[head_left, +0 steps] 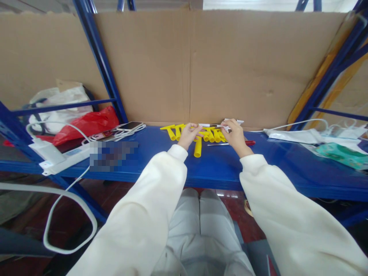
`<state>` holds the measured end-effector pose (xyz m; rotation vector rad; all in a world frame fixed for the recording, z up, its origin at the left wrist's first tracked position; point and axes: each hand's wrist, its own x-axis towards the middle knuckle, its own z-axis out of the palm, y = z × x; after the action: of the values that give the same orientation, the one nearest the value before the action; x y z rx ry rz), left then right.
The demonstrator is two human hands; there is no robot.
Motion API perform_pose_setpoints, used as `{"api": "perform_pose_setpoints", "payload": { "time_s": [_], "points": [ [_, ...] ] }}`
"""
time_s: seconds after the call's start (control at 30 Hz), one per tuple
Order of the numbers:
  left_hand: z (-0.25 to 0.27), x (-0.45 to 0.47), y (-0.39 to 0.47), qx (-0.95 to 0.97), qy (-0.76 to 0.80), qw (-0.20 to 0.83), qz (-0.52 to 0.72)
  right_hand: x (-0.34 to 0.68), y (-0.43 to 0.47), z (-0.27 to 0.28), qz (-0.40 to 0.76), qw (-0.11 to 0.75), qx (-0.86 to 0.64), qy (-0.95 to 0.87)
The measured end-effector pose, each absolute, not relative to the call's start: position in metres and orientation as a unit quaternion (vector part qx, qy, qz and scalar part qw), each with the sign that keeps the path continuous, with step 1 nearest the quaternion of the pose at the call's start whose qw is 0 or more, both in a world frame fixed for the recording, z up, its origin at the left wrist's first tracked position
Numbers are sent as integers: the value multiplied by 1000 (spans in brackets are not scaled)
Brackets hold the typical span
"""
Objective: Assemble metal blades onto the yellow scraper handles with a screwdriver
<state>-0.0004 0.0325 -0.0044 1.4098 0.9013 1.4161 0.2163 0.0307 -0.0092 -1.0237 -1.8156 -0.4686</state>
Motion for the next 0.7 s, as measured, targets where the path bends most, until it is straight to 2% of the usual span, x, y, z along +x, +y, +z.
{"api": "perform_pose_setpoints", "payload": {
  "time_s": [0.27, 0.7],
  "points": [
    [-2, -5, 28, 574, 366, 484, 550, 216, 29, -10, -180, 486, -428, -741],
    [0, -8, 30, 557, 376, 463, 578, 215, 34, -12, -60, 517, -457, -721]
  ]
}}
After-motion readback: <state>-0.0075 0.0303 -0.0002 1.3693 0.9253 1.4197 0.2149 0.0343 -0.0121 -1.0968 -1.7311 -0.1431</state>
